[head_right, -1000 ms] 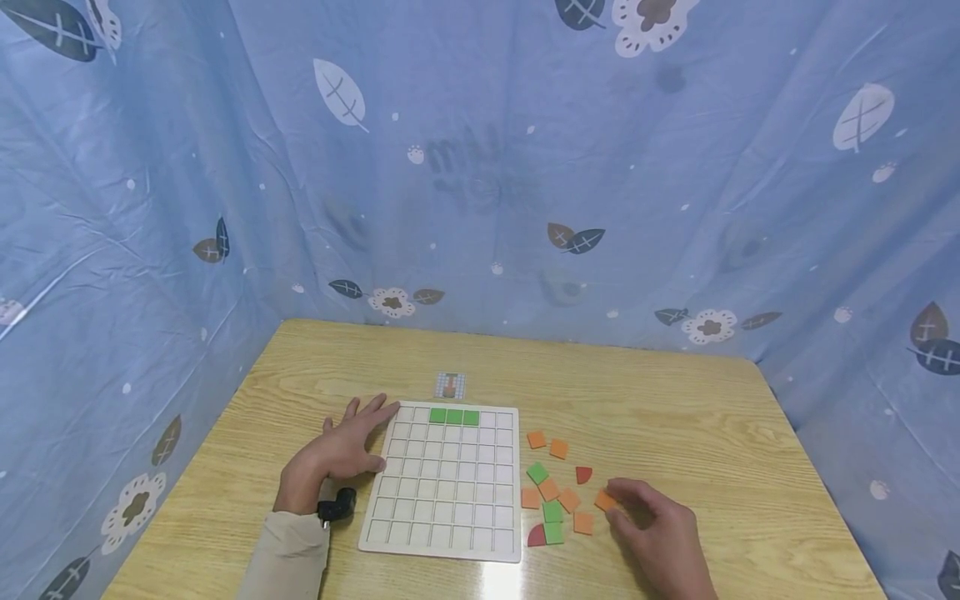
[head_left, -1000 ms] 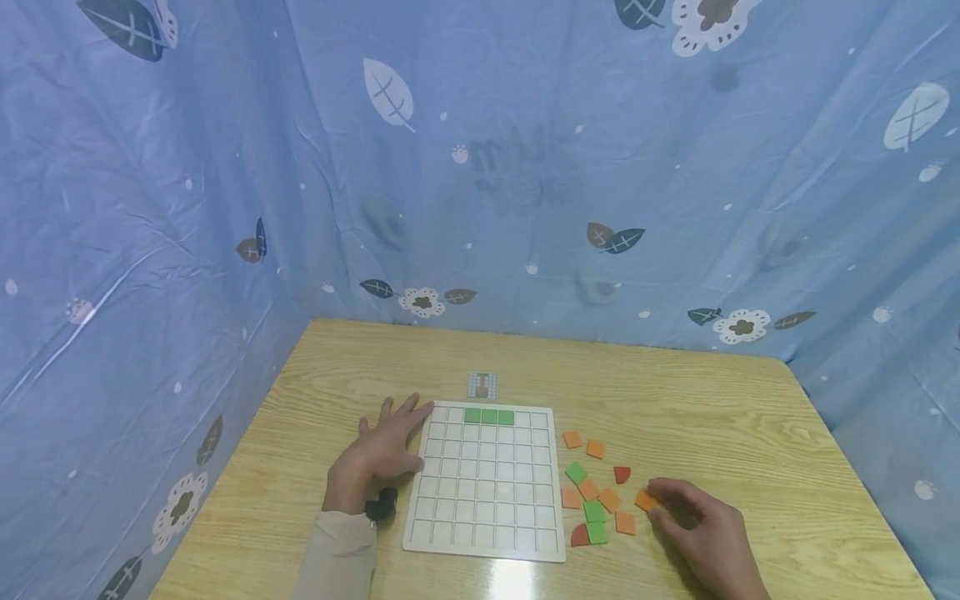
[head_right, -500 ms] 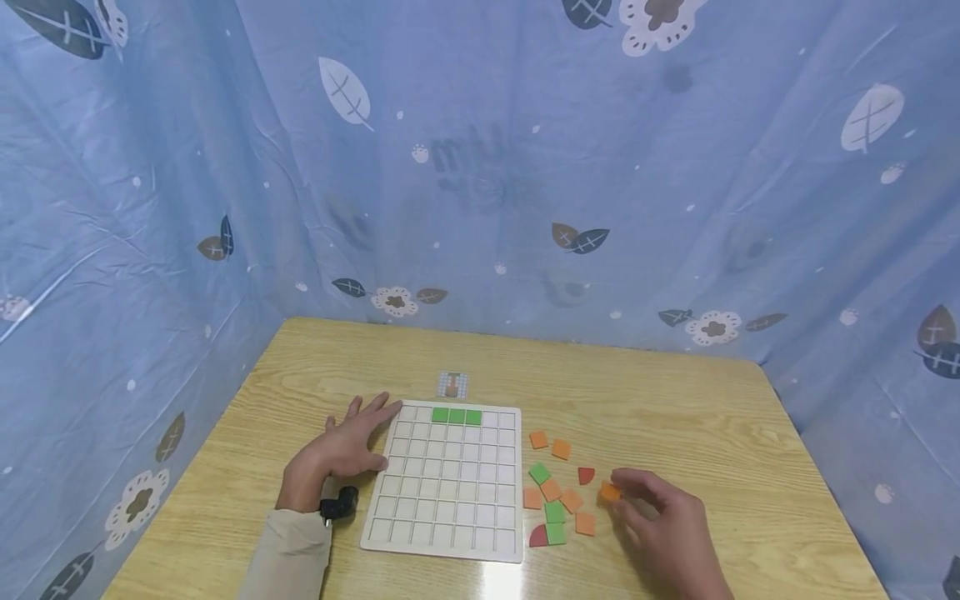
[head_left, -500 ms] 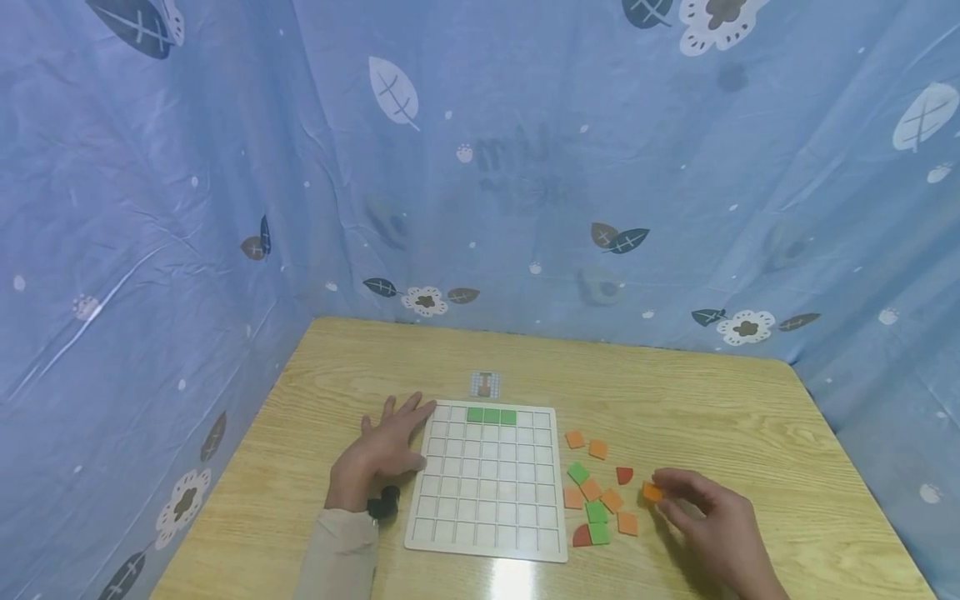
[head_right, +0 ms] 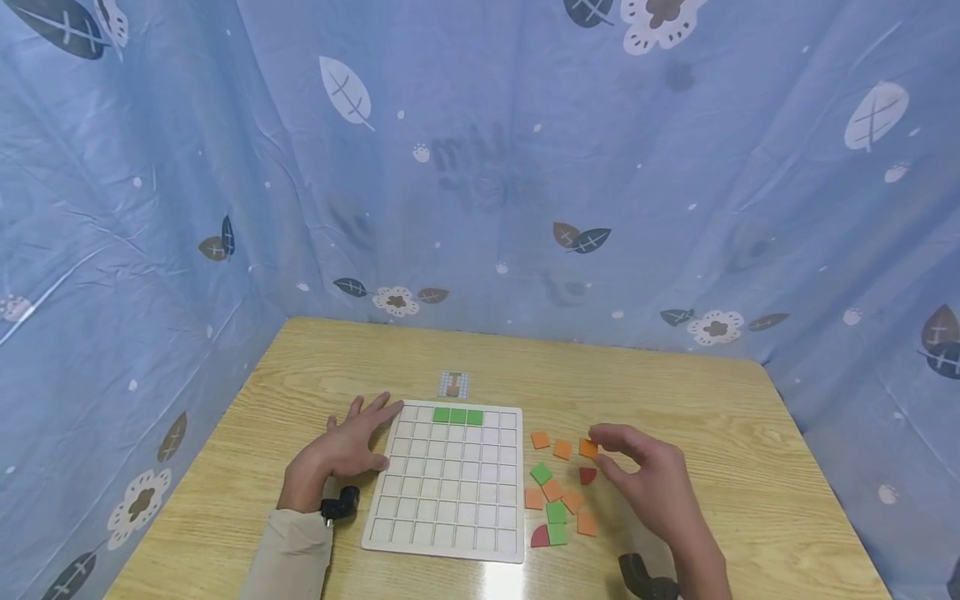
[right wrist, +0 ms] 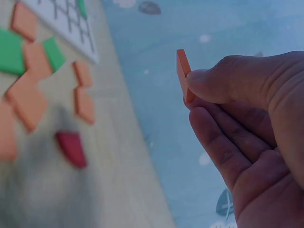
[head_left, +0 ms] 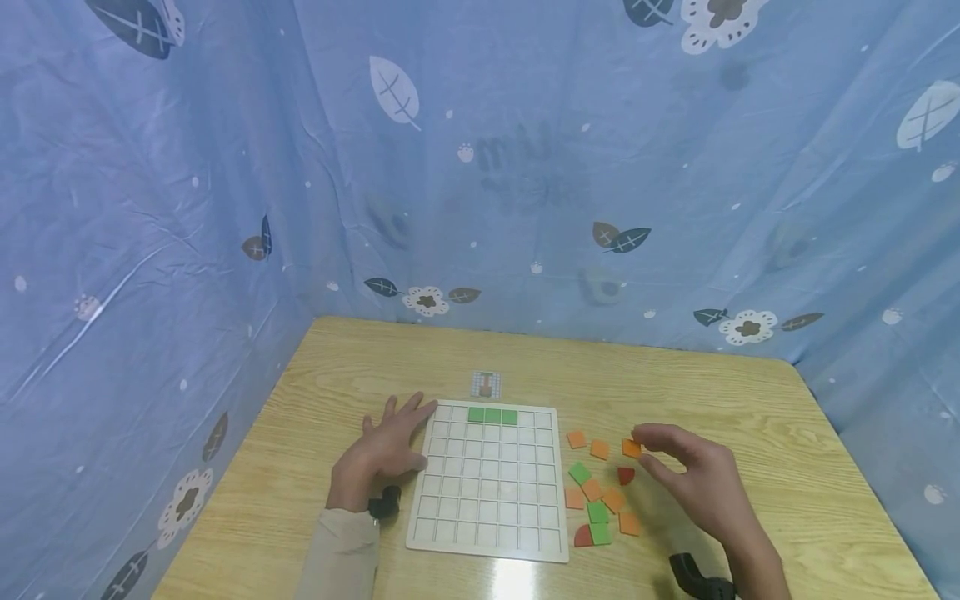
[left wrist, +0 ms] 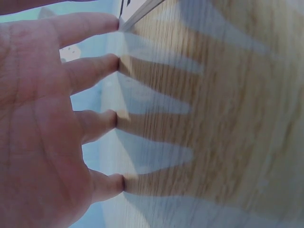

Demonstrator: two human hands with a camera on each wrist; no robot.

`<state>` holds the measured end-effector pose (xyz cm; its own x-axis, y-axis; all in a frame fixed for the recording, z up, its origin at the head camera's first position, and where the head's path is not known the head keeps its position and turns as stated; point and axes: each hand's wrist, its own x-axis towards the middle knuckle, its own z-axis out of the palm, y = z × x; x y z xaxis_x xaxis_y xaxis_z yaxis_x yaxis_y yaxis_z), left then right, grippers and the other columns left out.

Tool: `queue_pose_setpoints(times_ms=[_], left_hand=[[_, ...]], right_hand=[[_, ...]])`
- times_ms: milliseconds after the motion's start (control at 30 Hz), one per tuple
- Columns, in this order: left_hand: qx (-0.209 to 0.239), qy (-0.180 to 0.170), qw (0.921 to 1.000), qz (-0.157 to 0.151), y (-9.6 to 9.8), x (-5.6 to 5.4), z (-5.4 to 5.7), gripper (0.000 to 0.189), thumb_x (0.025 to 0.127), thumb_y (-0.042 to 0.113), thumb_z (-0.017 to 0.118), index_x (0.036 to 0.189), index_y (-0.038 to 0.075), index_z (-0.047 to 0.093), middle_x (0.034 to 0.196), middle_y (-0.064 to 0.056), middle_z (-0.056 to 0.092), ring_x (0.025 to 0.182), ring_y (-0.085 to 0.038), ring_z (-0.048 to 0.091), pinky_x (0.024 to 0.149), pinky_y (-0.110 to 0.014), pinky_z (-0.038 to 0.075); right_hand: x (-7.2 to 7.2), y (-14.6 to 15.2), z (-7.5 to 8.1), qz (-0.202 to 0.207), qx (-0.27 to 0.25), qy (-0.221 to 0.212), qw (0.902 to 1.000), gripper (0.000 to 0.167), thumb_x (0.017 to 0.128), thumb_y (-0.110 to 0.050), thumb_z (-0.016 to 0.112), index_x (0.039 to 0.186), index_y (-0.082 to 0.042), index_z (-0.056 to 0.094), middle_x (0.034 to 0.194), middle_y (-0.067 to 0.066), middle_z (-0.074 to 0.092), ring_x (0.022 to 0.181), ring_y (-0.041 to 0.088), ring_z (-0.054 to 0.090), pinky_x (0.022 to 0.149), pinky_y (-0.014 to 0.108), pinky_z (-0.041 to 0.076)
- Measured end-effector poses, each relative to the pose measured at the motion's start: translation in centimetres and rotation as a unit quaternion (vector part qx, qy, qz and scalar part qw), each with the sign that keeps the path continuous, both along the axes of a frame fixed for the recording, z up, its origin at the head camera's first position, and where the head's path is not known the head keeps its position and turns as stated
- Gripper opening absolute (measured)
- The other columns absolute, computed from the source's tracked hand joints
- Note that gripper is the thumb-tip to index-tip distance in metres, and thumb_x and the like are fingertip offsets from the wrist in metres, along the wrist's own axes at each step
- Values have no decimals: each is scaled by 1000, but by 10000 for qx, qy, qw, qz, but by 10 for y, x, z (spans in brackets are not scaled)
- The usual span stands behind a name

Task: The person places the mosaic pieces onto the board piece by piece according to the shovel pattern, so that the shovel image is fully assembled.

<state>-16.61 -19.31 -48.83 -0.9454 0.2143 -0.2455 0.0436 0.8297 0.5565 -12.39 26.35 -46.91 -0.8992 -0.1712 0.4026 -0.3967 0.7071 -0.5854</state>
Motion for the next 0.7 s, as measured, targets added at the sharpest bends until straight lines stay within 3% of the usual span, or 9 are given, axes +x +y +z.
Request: queue_pose_setpoints(times_ms=[467,700], left_hand=[[28,5,10000,14,1,1,2,97,80,4,82,169,15,44,182,-17,25,167,-57,5,123,-89,-1],[28,7,10000,17,1,0,3,99,78,3,82,169,15,45,182,-17,25,168,-56,4,122,-90,-1]], right_hand=[[-30,-40,16,619,-393,105,9973,39,91,-1,86,125,-19,81,116,-3,84,105,9,78,94,8,56],[-43,-61,19,800,-674,-130,9944,38,92,-2,85,124,-20,81,117,-4,83,107,15,80,96,26,65]])
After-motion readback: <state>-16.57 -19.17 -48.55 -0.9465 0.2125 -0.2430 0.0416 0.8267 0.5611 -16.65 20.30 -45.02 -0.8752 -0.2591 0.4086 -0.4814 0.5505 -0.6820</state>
